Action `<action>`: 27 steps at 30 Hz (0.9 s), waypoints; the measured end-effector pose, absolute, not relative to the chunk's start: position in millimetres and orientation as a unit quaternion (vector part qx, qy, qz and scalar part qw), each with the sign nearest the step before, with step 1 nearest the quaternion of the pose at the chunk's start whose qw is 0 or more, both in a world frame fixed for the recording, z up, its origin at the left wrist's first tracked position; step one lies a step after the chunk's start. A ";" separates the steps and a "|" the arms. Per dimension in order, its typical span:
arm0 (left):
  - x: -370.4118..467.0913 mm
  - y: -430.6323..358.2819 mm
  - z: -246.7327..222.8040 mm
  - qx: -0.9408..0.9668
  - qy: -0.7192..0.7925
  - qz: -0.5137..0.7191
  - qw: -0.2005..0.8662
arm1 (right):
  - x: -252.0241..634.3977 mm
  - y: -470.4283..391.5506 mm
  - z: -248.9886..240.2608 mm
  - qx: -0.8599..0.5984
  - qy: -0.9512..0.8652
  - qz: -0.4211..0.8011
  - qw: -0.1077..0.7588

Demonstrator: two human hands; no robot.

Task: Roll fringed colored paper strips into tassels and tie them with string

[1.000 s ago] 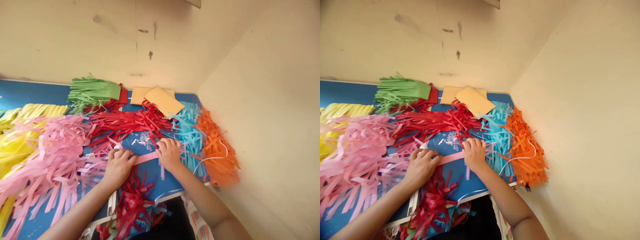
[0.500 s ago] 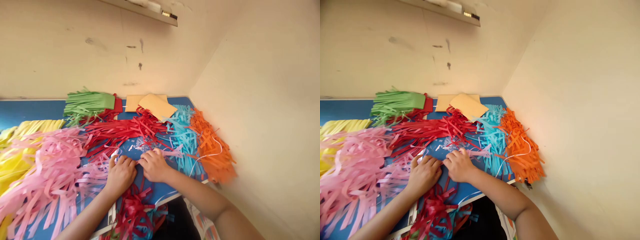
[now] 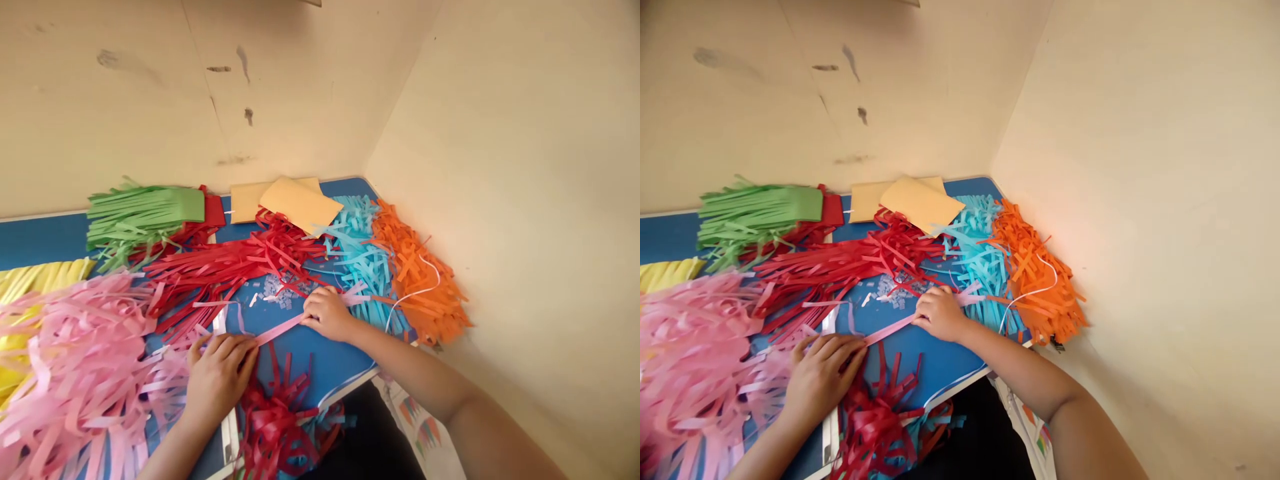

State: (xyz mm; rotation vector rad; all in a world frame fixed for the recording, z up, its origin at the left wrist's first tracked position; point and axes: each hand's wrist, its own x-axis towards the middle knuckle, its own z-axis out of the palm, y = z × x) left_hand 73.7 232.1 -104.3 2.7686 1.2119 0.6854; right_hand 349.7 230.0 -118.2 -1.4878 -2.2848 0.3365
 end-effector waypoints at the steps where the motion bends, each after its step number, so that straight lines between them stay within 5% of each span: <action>1: 73.0 232.6 -105.4 0.893 0.390 0.221 0.029 | 349.7 230.6 -117.7 -0.537 -0.809 0.132 0.200; 14: 85.8 249.7 -101.4 0.893 0.435 0.116 0.003 | 334.3 234.8 -101.4 -0.634 -0.748 0.142 0.138; 27: 109.6 248.1 -88.2 0.922 0.323 0.189 -0.096 | 335.4 239.9 -111.0 -0.416 -0.897 -0.029 0.148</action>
